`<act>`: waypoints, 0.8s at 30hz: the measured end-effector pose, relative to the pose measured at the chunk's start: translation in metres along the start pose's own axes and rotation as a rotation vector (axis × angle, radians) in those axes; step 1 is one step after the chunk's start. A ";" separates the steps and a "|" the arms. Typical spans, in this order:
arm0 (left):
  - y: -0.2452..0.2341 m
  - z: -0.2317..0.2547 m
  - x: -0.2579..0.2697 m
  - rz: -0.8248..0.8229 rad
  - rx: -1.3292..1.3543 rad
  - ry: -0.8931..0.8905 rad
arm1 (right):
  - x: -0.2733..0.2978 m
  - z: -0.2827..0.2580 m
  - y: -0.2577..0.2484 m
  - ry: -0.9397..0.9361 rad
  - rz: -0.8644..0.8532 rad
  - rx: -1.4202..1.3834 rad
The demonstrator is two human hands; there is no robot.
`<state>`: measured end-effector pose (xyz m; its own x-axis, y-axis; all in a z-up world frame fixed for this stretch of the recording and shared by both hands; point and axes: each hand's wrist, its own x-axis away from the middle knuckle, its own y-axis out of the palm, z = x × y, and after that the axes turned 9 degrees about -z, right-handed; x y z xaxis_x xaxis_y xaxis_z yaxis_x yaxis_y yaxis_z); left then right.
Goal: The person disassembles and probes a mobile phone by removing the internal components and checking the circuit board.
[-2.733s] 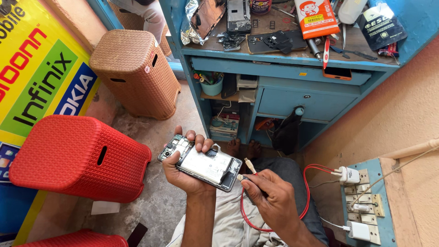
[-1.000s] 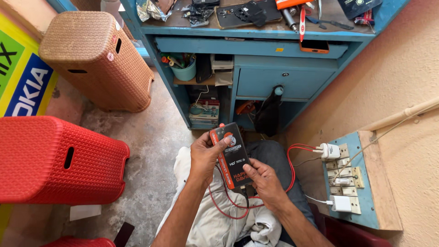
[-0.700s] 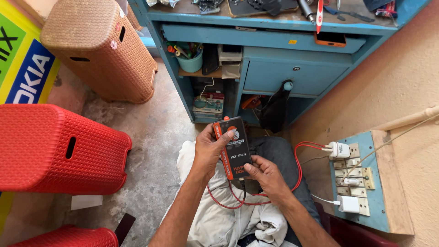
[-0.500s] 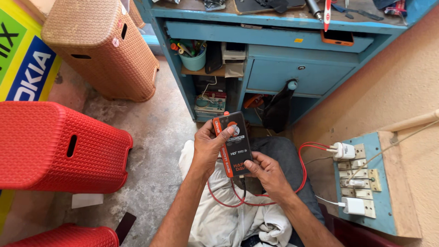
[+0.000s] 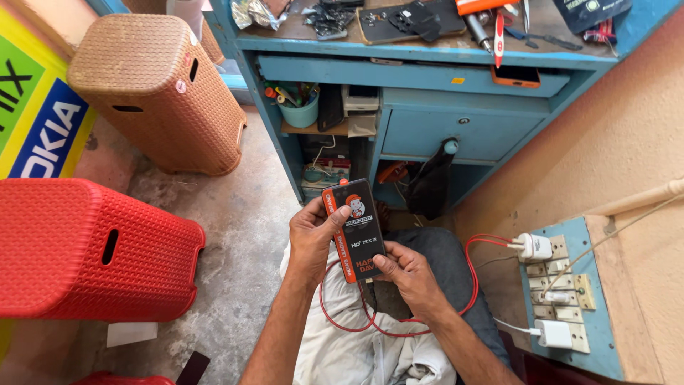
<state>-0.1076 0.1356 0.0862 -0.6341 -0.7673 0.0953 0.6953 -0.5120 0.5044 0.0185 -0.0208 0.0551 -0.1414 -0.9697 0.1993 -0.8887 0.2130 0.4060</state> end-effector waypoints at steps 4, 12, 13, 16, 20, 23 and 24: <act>-0.005 0.004 0.001 -0.013 -0.023 0.062 | -0.003 -0.003 0.009 -0.001 -0.010 0.020; -0.002 0.005 0.001 -0.047 0.015 0.044 | -0.002 0.001 0.004 -0.019 0.014 0.065; -0.002 0.003 0.001 -0.049 0.009 0.049 | -0.003 0.003 0.002 -0.022 0.013 0.068; -0.002 0.001 0.001 -0.042 -0.004 0.050 | -0.002 0.006 -0.002 -0.020 0.003 0.062; -0.002 0.001 0.002 -0.033 0.000 0.061 | -0.002 0.007 -0.003 -0.025 0.006 0.075; -0.001 -0.001 0.001 -0.042 0.016 0.075 | -0.002 0.006 -0.004 -0.026 0.010 0.086; -0.001 -0.001 0.000 -0.041 0.022 0.076 | -0.002 0.006 -0.004 -0.028 0.011 0.094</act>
<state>-0.1086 0.1356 0.0847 -0.6336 -0.7736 0.0091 0.6614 -0.5355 0.5251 0.0199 -0.0205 0.0480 -0.1621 -0.9706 0.1780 -0.9240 0.2126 0.3178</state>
